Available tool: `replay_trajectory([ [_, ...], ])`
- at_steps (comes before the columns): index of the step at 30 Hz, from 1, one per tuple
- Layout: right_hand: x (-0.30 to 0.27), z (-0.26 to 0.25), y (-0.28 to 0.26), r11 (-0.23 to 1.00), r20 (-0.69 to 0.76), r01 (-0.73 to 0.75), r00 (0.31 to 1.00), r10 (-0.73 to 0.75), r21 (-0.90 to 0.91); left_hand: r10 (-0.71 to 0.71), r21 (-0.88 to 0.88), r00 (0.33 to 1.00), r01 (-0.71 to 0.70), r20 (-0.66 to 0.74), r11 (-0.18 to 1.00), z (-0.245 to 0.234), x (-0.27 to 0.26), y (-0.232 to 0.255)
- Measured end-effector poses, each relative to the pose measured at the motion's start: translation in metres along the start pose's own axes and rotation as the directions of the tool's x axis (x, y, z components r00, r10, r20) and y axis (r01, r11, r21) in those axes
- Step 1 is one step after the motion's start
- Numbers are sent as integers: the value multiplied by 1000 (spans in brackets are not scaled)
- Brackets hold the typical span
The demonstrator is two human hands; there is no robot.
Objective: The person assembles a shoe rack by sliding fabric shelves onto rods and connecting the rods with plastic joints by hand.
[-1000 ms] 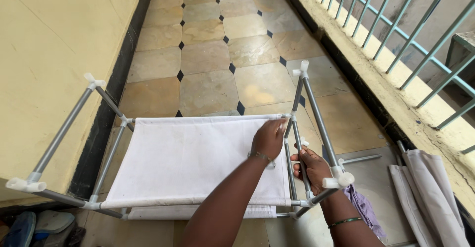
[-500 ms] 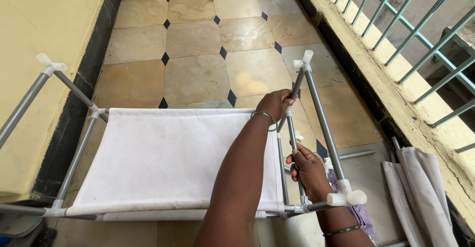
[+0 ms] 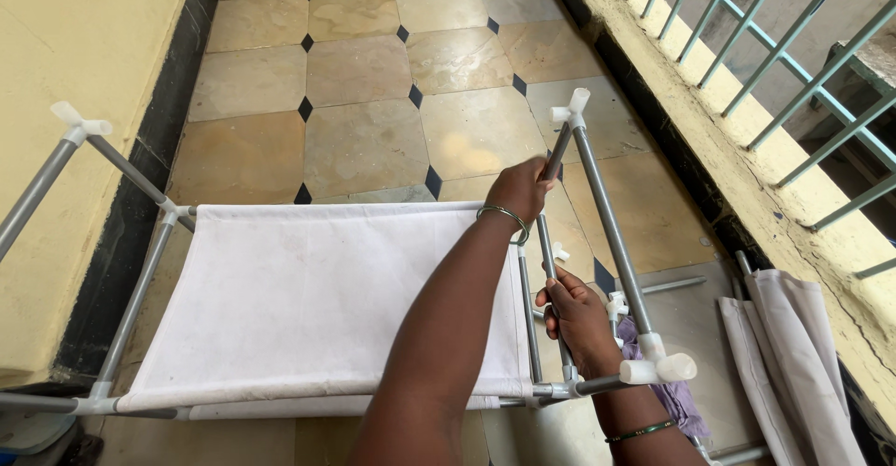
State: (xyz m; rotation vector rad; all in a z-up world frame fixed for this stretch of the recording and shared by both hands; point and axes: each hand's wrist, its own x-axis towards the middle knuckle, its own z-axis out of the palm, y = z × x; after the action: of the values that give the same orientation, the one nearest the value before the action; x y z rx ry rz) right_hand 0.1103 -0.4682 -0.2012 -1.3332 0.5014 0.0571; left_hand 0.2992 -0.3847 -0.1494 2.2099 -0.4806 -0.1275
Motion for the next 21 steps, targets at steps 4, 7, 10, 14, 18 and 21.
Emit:
replay_trajectory([
  [4,-3,5,-2,1000,18,15,1000,-15,7,204,-319,975,-223,-93,921,-10,12,1],
  [7,-2,7,-2,1000,3,-12,1000,12,-2,139,-225,988,-151,-70,962,-10,11,1],
  [10,-3,6,-3,1000,6,-12,1000,12,12,115,-223,983,-145,-143,964,-9,-2,6],
  [14,-1,4,-2,1000,-5,-3,1000,3,-8,62,-222,979,-105,-195,969,-13,-8,19],
  [18,1,0,3,1000,1,10,1000,-10,-14,91,-75,985,-102,-147,992,-9,-5,23],
  [21,-2,0,4,1000,27,27,999,-27,-10,113,-95,982,-128,-151,987,-13,4,15],
])
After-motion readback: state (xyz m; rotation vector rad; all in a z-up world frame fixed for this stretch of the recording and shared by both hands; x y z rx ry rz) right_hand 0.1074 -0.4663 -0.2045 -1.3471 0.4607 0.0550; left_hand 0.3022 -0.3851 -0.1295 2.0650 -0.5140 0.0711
